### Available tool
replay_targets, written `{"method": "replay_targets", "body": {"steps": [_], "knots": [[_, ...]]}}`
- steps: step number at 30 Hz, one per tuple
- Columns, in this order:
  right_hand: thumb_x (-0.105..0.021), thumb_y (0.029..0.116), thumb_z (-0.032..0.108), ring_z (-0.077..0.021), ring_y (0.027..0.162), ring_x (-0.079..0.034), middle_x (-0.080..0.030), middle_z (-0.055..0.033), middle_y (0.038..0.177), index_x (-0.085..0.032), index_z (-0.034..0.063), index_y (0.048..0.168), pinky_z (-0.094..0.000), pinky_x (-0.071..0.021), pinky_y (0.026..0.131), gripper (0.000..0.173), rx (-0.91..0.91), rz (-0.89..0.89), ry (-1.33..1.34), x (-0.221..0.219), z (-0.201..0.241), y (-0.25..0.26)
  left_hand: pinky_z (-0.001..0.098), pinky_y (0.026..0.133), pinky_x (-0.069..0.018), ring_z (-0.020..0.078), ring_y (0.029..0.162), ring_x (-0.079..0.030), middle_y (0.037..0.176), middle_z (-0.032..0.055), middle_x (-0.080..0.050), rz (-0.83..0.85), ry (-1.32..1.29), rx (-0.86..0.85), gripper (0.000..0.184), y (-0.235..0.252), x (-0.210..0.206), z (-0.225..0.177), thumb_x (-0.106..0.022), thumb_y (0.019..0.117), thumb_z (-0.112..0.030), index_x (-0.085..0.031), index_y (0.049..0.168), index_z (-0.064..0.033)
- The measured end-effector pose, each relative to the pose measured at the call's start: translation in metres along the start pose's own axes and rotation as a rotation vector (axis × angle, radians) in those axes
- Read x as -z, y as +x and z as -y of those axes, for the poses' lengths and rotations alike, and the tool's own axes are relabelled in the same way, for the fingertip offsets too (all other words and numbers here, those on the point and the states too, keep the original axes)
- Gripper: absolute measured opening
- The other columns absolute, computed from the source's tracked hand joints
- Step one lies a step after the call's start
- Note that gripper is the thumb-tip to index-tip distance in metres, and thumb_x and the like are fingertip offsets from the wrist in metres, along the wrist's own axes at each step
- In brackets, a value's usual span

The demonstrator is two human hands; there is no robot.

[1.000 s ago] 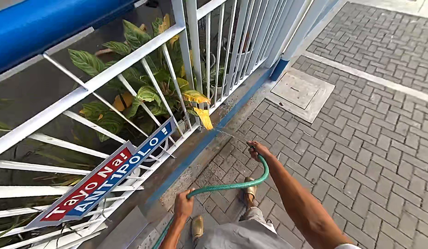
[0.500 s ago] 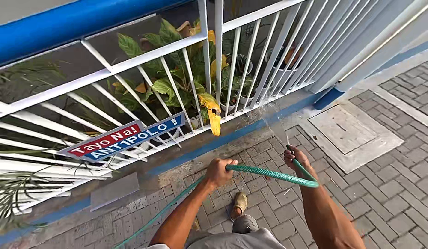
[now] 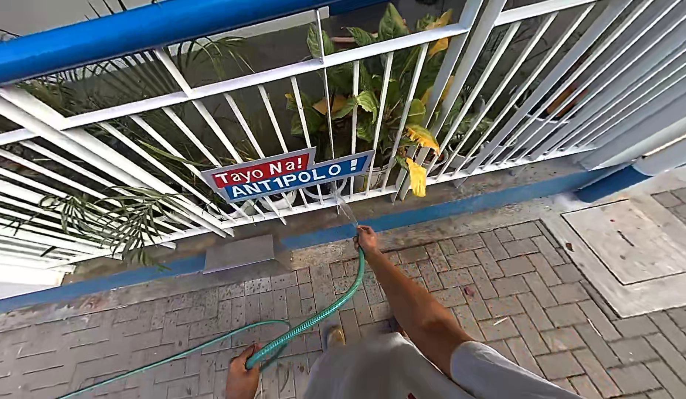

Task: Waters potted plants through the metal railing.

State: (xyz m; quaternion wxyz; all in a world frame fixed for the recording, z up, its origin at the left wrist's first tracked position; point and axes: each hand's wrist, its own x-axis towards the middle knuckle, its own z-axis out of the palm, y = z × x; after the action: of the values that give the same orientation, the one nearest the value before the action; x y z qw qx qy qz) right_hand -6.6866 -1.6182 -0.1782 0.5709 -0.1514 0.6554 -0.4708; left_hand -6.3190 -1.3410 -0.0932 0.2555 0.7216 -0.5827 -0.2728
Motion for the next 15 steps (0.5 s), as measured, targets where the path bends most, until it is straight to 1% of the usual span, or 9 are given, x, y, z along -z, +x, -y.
{"method": "replay_targets", "body": {"steps": [1,2,3,7,10,11,12,13,15], "knots": [[-0.046,0.1114,0.019,-0.0131,0.047,-0.049,-0.054,-0.0084,0.075,-0.049,0.0021,0.137,-0.0276,-0.0459,0.046,0.031,0.010,-0.008,-0.009,-0.011,-0.002,-0.006,0.0364,0.059,-0.0449,0.0127,0.058,-0.052,0.063,0.0081,-0.057,-0.030,-0.005,0.018,0.026,-0.009,0.004,0.010,-0.058,0.0924,-0.014,-0.068,0.082,0.0072],[-0.046,0.1114,0.019,-0.0133,0.047,-0.049,-0.054,-0.0088,0.074,-0.049,0.0016,0.136,-0.0274,-0.0460,0.046,0.031,0.020,-0.030,-0.012,-0.020,-0.002,-0.011,0.0313,0.055,-0.0417,0.0080,0.053,-0.047,0.058,0.0037,-0.052,-0.048,-0.017,0.032,0.025,-0.016,0.007,0.018,-0.058,0.0915,-0.014,-0.066,0.079,0.0059],[-0.047,0.1114,0.019,-0.0134,0.046,-0.049,-0.054,-0.0092,0.073,-0.049,0.0015,0.136,-0.0272,-0.0464,0.046,0.031,0.030,-0.052,-0.015,-0.026,-0.002,-0.014,0.0291,0.054,-0.0403,0.0057,0.052,-0.045,0.057,0.0019,-0.050,-0.057,-0.040,0.048,0.023,-0.022,0.007,0.026,-0.059,0.0899,-0.012,-0.067,0.078,0.0059],[-0.047,0.1114,0.021,-0.0139,0.047,-0.050,-0.055,-0.0098,0.074,-0.049,0.0036,0.137,-0.0282,-0.0475,0.047,0.031,0.025,-0.057,-0.096,-0.038,-0.008,-0.022,0.0236,0.051,-0.0372,0.0007,0.049,-0.041,0.054,-0.0047,-0.044,-0.046,-0.125,0.105,0.025,-0.039,0.002,0.044,-0.058,0.0918,-0.014,-0.061,0.071,0.0002],[-0.048,0.1111,0.020,-0.0143,0.047,-0.051,-0.055,-0.0101,0.073,-0.049,0.0038,0.138,-0.0285,-0.0478,0.047,0.032,0.028,-0.100,-0.106,-0.037,-0.010,-0.022,0.0236,0.049,-0.0359,0.0004,0.047,-0.040,0.053,-0.0059,-0.042,-0.054,-0.140,0.124,0.025,-0.046,-0.003,0.048,-0.058,0.0910,-0.014,-0.061,0.069,-0.0014],[-0.047,0.1114,0.021,-0.0140,0.048,-0.051,-0.055,-0.0098,0.074,-0.049,0.0041,0.139,-0.0282,-0.0478,0.048,0.033,0.025,-0.088,-0.122,-0.037,-0.011,-0.023,0.0239,0.049,-0.0359,0.0009,0.047,-0.040,0.053,-0.0057,-0.042,-0.054,-0.135,0.125,0.026,-0.048,-0.004,0.051,-0.058,0.0912,-0.014,-0.060,0.069,-0.0014],[-0.047,0.1115,0.022,-0.0140,0.049,-0.051,-0.056,-0.0098,0.074,-0.049,0.0042,0.140,-0.0282,-0.0481,0.049,0.033,0.027,-0.068,-0.151,-0.037,-0.011,-0.025,0.0252,0.049,-0.0362,0.0021,0.047,-0.040,0.052,-0.0051,-0.042,-0.054,-0.121,0.121,0.026,-0.050,-0.005,0.053,-0.057,0.0909,-0.015,-0.059,0.068,-0.0014],[-0.047,0.1115,0.022,-0.0142,0.049,-0.051,-0.056,-0.0100,0.073,-0.050,0.0038,0.140,-0.0286,-0.0478,0.049,0.034,0.033,-0.058,-0.174,-0.036,-0.012,-0.028,0.0285,0.050,-0.0370,0.0048,0.048,-0.041,0.052,-0.0029,-0.042,-0.049,-0.113,0.118,0.028,-0.052,-0.006,0.054,-0.057,0.0913,-0.016,-0.059,0.068,0.0002],[-0.047,0.1116,0.022,-0.0145,0.049,-0.051,-0.056,-0.0103,0.073,-0.051,0.0031,0.138,-0.0288,-0.0480,0.049,0.033,0.050,-0.079,-0.170,-0.034,-0.010,-0.030,0.0291,0.050,-0.0372,0.0051,0.047,-0.041,0.052,-0.0028,-0.042,-0.050,-0.117,0.128,0.029,-0.054,-0.010,0.055,-0.057,0.0912,-0.017,-0.059,0.068,-0.0002]]}}
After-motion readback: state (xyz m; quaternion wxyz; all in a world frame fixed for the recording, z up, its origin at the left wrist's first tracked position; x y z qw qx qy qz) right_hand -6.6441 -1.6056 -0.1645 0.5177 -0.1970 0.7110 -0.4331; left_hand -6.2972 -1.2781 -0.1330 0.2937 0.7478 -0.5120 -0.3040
